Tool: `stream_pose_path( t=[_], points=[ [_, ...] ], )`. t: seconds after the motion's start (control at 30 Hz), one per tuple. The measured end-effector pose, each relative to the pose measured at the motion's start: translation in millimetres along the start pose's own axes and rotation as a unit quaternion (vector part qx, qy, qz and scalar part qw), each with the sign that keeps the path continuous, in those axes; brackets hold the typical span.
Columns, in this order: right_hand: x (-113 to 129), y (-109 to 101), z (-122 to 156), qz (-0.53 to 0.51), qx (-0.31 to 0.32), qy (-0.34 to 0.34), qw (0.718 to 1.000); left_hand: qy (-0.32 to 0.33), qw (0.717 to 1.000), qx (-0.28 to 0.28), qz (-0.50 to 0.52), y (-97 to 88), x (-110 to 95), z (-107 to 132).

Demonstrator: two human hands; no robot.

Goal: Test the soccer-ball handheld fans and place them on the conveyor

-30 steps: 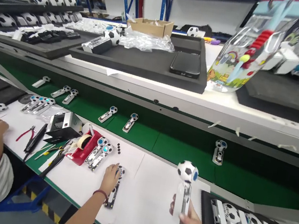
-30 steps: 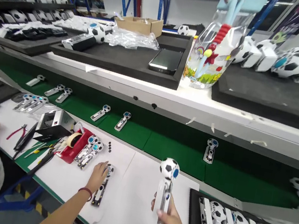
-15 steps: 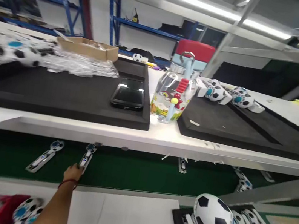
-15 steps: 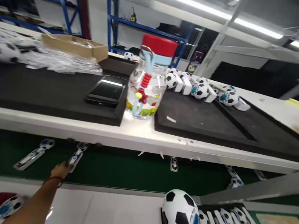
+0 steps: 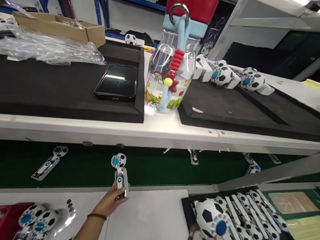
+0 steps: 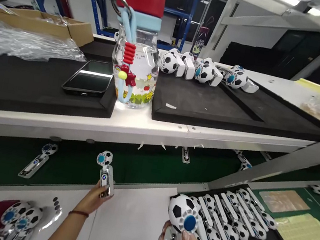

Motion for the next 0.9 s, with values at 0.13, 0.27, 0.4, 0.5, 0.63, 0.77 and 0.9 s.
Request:
stream_pose_path(
  t=[0.13, 0.27, 0.4, 0.5, 0.63, 0.77, 0.9],
  points=[
    [-6, 1, 15, 0.013, 0.050, 0.014, 0.999, -0.027, 0.983, 0.138, 0.118, 35.7, -6, 92],
    [-19, 5, 39, 0.053, 0.085, 0.000, 0.995, -0.085, 0.950, 0.191, 0.230, 53.7, -16, 157],
    [-35, 7, 61, 0.095, 0.076, -0.062, 0.991, -0.095, 0.967, 0.100, 0.212, 50.1, -5, 190],
    [-44, 8, 75, 0.103, 0.079, -0.128, 0.983, -0.104, 0.970, 0.059, 0.210, 42.7, 8, 211],
    [-64, 9, 87, 0.035, 0.084, -0.036, 0.995, -0.133, 0.971, 0.001, 0.200, 22.6, 31, 233],
    [-93, 6, 97, -0.053, 0.057, 0.142, 0.987, -0.195, 0.969, -0.009, 0.150, 0.1, 59, 251],
    [-122, -7, 106, -0.097, 0.043, 0.206, 0.973, -0.199, 0.970, 0.036, 0.138, -13.0, 78, 279]
  ],
)
Point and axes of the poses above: each hand's wrist, its own z-axis away from the middle knuckle, its own y-axis out of the palm, x = y × z, the point moved 6 cm from there along -z, towards the middle knuckle, and after that the axes turned 13 degrees about -x, right-handed, at the moved point
